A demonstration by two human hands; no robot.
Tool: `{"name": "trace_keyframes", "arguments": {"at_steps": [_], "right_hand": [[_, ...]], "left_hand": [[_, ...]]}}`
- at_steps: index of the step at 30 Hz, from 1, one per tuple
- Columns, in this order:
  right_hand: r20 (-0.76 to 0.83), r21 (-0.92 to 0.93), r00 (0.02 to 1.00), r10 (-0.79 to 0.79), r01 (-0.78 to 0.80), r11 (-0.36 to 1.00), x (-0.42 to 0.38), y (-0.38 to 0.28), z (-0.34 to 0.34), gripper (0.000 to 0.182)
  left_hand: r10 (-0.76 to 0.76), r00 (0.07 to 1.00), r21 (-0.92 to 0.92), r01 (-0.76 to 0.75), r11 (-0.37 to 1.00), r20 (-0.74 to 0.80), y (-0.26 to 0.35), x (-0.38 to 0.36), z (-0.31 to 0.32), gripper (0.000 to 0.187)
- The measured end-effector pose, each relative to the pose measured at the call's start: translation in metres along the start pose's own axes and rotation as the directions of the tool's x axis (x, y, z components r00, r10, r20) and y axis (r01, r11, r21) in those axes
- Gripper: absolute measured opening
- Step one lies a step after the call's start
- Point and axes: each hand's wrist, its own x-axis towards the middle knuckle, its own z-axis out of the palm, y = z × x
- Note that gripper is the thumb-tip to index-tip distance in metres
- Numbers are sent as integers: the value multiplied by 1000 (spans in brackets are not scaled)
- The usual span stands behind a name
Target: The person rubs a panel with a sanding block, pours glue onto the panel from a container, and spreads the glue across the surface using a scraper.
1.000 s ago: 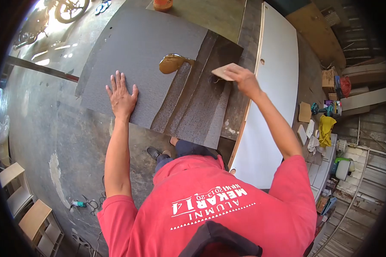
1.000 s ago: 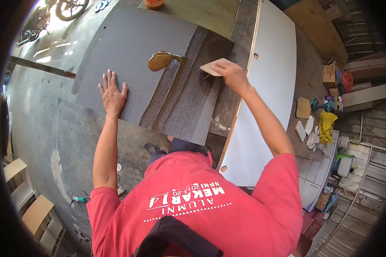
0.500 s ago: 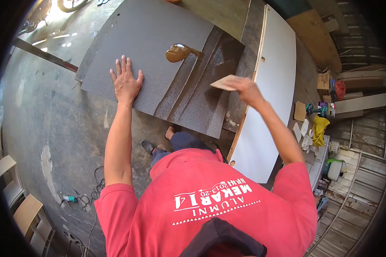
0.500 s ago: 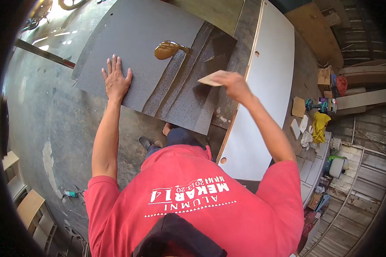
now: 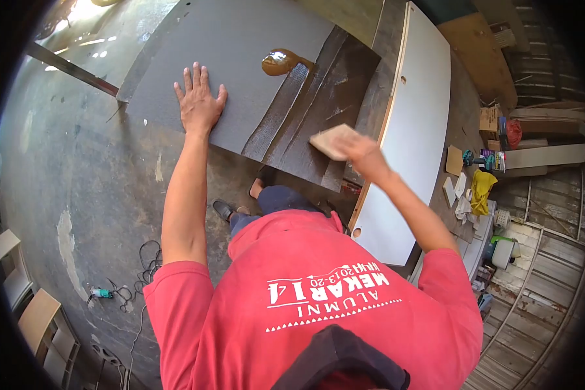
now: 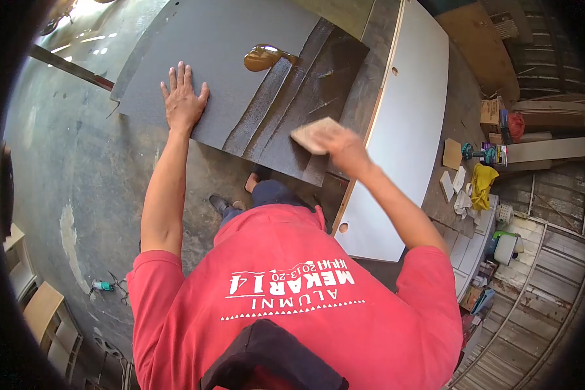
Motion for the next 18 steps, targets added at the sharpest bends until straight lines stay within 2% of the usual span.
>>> {"name": "trace_keyframes", "arguments": {"at_steps": [2, 4, 6, 7, 8, 10, 12, 15, 17, 18], "right_hand": [[-16, -11, 1000, -27, 27, 1000, -23, -28, 11, 50], [28, -9, 999, -40, 40, 999, -31, -21, -1, 48], [228, 60, 974, 6, -20, 998, -29, -22, -26, 47], [227, 96, 971, 74, -98, 990, -21, -19, -34, 48], [223, 96, 972, 76, -99, 990, -5, -19, -46, 48], [-37, 144, 995, 93, -86, 986, 33, -12, -65, 48], [-146, 108, 978, 148, -133, 985, 63, 23, -53, 46], [-175, 85, 960, 220, -208, 974, 104, 78, -30, 43], [-158, -14, 925, 347, -353, 936, 122, 103, -18, 42], [-149, -8, 926, 347, -352, 936, 125, 112, -12, 42]], "left_hand": [[0, 1000, -9, 0, 1000, 1, 0, 0, 0, 71], [-20, 1000, -15, 20, 1000, -5, -1, 0, -1, 71], [-5, 1000, -17, 5, 1000, -13, 1, -1, 0, 71], [-1, 1000, -18, 1, 1000, -21, 1, 2, -1, 71], [-5, 1000, -6, 5, 1000, -5, 1, 1, -2, 71], [-2, 1000, 8, 1, 1000, 10, 1, -1, -2, 72], [-5, 1000, 11, 5, 1000, 18, 1, 0, -2, 72], [-3, 1000, 7, 3, 1000, 17, 2, 0, -3, 72], [-2, 1000, 17, 1, 1000, 18, 2, 2, -4, 72], [-1, 1000, 22, 1, 1000, 23, 1, 0, -3, 72]]}}
